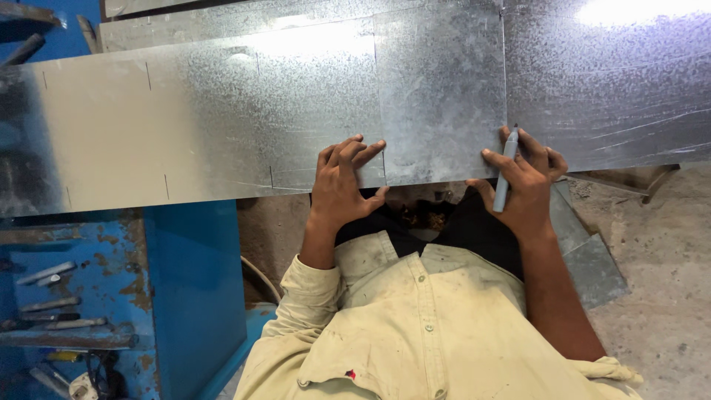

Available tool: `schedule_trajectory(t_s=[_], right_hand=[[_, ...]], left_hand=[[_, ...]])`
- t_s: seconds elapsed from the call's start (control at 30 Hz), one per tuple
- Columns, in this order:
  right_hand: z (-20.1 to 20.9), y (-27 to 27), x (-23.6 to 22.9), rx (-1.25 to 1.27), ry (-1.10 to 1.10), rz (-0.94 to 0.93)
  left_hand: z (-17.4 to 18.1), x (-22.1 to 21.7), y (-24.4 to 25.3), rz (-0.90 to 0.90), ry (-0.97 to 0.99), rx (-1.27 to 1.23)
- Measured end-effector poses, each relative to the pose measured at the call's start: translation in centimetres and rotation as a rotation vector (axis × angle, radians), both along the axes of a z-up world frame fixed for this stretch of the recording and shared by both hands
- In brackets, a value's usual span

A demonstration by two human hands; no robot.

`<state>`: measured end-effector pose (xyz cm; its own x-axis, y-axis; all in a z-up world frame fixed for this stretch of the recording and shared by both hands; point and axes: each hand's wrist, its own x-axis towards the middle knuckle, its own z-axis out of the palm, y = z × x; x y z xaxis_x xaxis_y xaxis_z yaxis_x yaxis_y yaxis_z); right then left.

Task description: The person uses a white marker to draw straight lines on a large, flat metal sheet. They repeatedly position their hands to guide the marker, creating a series of parallel vertical lines across the surface of the sheet. The person works methodically from one side of the sheet to the other, ensuring the lines are evenly spaced.

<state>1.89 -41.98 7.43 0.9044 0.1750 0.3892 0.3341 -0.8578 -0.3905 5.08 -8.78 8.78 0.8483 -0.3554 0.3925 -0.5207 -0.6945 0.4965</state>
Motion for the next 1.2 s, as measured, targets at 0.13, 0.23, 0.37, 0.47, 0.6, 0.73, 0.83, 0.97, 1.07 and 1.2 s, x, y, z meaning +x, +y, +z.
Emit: schedule_trajectory(t_s=[0.13,0.23,0.37,0.47,0.6,0.73,0.83,0.97,1.07,1.2], right_hand=[[-0.2,-0.1,0.0,-0.019,-0.005,0.003],[-0.5,-0.2,0.0,-0.023,-0.006,0.003],[-0.5,-0.2,0.0,-0.015,-0.009,0.010],[-0.3,-0.2,-0.1,-0.024,0.000,0.009],[0.2,-0.2,-0.2,-0.010,0.025,0.021],[0.6,0.1,0.0,0.001,0.037,0.023],[0.8,0.4,0.2,0.010,0.050,0.018],[0.9,0.6,0.1,0.025,0.070,0.007],[0.8,0.4,0.1,-0.011,0.067,0.019],[0.7,0.3,0.4,-0.011,0.045,0.022]], left_hand=[[-0.4,0.0,0.0,-0.003,0.005,-0.001],[-0.5,0.1,0.0,-0.002,0.000,-0.007],[-0.4,0.0,0.0,0.007,0.015,0.009],[-0.3,-0.1,0.0,0.005,0.022,0.003],[-0.3,0.0,0.1,0.001,0.024,-0.015],[0.2,0.0,0.0,0.008,0.034,-0.016],[0.3,0.2,0.0,0.009,0.043,-0.027],[-0.2,0.1,0.0,0.004,0.027,-0.073],[-0.4,0.2,0.3,-0.013,0.019,-0.102],[0.0,0.3,0.1,0.001,0.022,-0.074]])
